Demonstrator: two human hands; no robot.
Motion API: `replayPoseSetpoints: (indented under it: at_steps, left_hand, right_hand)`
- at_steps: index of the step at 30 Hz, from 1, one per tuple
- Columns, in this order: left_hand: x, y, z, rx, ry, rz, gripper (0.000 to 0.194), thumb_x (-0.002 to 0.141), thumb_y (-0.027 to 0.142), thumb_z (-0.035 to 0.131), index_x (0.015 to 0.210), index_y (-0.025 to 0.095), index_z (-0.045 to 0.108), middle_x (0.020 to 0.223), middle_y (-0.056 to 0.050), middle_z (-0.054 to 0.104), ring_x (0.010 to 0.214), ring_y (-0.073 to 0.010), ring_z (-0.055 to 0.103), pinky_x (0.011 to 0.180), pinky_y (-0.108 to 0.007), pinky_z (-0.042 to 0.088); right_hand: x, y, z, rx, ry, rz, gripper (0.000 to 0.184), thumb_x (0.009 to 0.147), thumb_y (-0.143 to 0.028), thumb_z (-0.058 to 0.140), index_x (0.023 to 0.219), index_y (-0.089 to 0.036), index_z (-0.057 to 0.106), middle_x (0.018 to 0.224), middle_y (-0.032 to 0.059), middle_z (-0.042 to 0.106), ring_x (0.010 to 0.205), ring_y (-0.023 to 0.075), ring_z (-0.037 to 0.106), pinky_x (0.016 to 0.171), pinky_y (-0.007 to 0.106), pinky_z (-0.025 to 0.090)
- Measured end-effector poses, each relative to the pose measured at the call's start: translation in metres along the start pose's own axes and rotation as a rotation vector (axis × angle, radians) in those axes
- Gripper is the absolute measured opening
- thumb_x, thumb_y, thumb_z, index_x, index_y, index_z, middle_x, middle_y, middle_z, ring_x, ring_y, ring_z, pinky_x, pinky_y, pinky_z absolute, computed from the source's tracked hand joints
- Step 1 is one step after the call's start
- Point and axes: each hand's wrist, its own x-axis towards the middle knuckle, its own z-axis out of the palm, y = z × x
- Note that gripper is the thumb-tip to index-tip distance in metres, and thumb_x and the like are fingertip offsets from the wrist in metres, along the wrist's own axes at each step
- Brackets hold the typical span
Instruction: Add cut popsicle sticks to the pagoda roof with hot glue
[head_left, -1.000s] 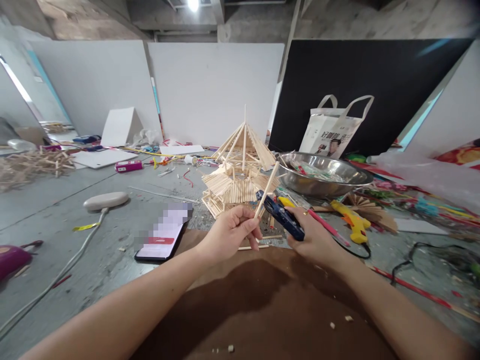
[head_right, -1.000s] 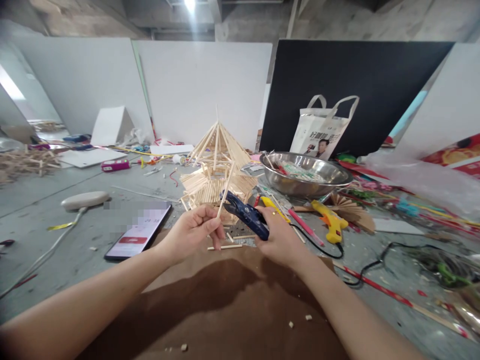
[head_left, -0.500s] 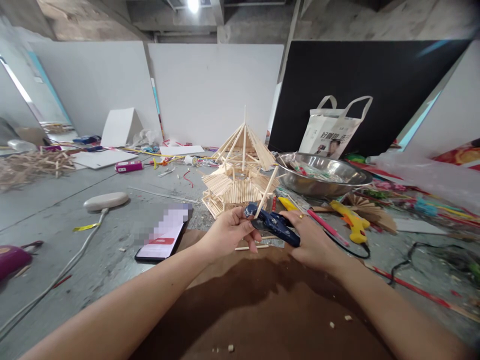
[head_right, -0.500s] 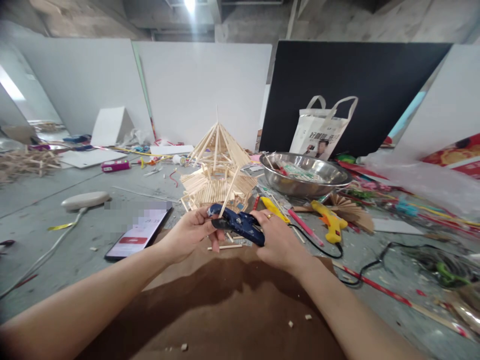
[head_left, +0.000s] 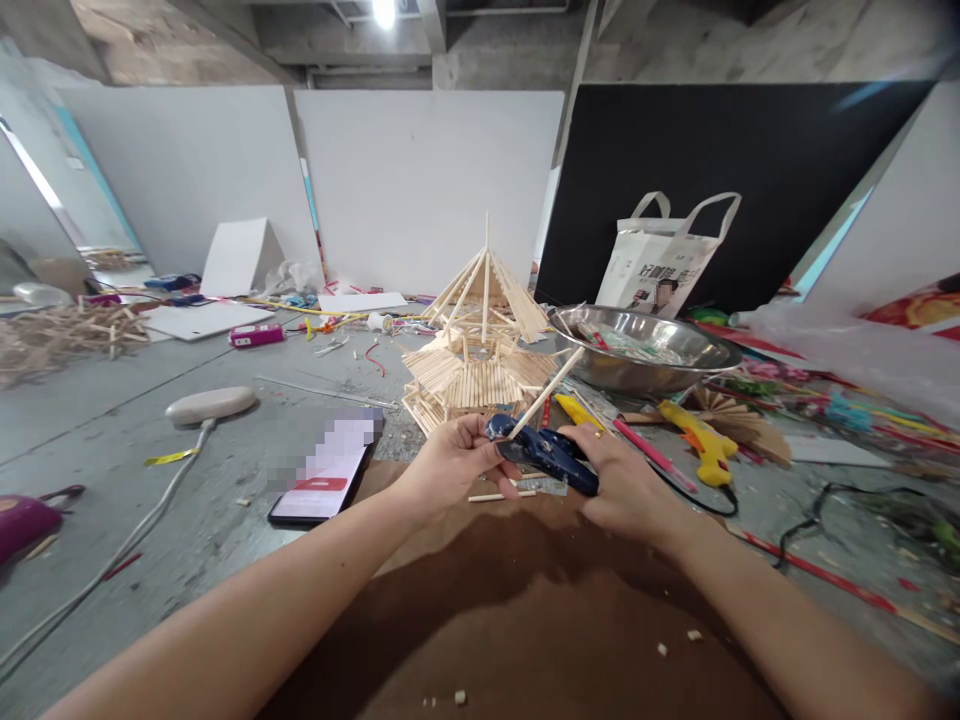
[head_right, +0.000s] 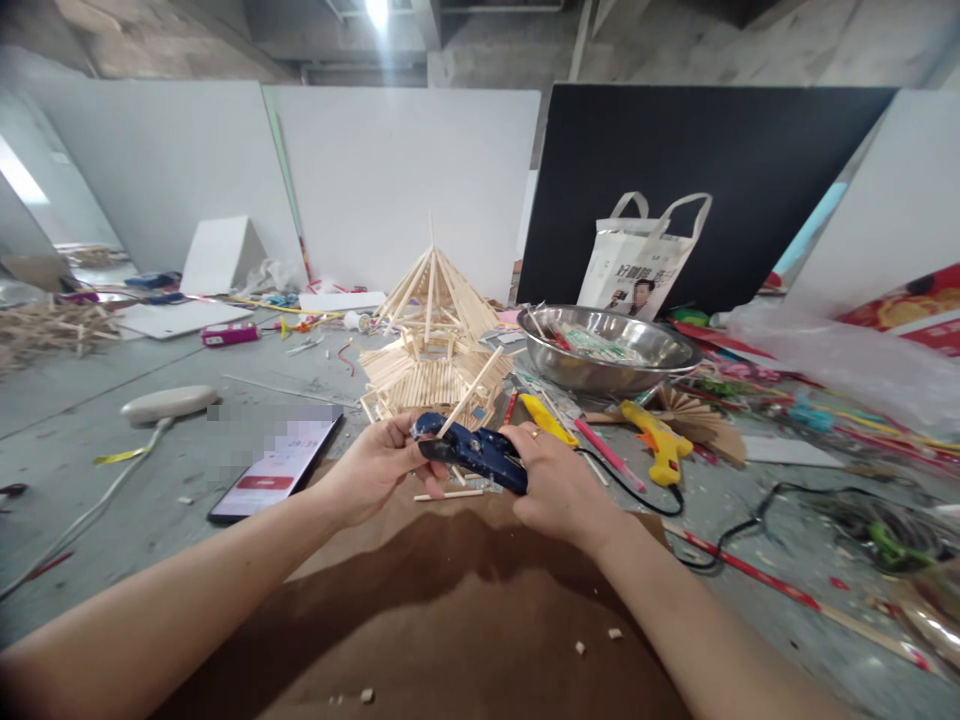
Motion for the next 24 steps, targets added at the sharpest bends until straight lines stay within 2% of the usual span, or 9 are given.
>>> replayPoseSetpoints:
  at_steps: [9,17,24]
  left_hand:
    - [-0.0019,-0.0051,-0.001,-0.074,-0.017,0.002,0.024,0.068,0.03,0.061,0.077,0.012,0.049,0.058,-0.002,0.061,0.049,-0.011,0.059,0.054,-0.024,0.046]
    - [-0.0016,-0.006,-0.0017,-0.102,-0.01,-0.004,0.026,0.066,0.03,0.063,0.075,0.011,0.049,0.059,-0.003,0.062,0.049,-0.0119,0.06,0.054,-0.023,0.046]
    - [-0.0013,-0.0065,-0.0024,-0.135,-0.022,-0.005,0.025,0.066,0.028,0.064,0.075,0.011,0.048,0.058,-0.004,0.063,0.05,-0.0121,0.06,0.053,-0.023,0.047]
  right_hand:
    - [-0.0009,0.0002,0.0009,0.007,0.002,0.002,0.055,0.055,-0.013,0.048,0.11,-0.017,0.043,0.096,0.0071,0.053,0.085,0.0199,0.049,0.073,0.029,0.037]
    - [-0.0012,-0.0008,0.0009,0.051,0.002,-0.021,0.053,0.053,-0.01,0.047,0.105,-0.018,0.045,0.095,0.0057,0.054,0.084,0.019,0.05,0.073,0.028,0.037]
    - [-0.0021,-0.002,0.0002,0.074,-0.004,-0.021,0.047,0.057,-0.014,0.048,0.103,-0.017,0.046,0.097,0.0069,0.055,0.085,0.0191,0.051,0.072,0.028,0.037]
